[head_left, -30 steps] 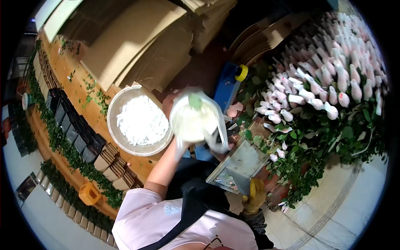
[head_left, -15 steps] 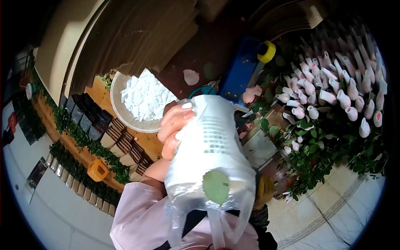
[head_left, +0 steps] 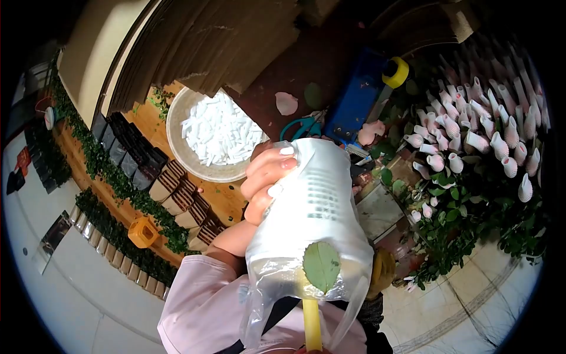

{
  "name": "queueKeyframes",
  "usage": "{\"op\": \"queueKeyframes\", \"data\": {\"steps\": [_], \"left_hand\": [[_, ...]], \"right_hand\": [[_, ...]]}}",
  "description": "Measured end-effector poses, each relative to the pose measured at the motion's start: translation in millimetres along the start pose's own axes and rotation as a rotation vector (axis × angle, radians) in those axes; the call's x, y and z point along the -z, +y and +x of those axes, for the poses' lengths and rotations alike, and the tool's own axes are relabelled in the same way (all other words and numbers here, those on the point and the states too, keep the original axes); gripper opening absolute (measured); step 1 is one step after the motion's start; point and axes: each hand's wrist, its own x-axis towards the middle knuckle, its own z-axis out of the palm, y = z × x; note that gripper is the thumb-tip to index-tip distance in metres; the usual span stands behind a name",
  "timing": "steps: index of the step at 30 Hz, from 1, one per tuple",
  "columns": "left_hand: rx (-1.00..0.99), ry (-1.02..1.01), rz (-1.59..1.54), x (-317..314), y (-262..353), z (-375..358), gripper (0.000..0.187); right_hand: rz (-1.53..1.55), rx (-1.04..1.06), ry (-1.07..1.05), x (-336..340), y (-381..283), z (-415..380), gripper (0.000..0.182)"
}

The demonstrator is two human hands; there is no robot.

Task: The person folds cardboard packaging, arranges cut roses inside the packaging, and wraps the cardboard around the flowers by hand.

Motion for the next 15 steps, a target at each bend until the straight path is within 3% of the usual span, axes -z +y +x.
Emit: {"op": "queueKeyframes", "data": {"steps": [15], "left_hand": [[-0.039, -0.001, 0.032, -19, -2, 4, 0.064]], "right_hand": [[-0.021, 0.003, 0.025, -5, 3, -6, 0.073]]}}
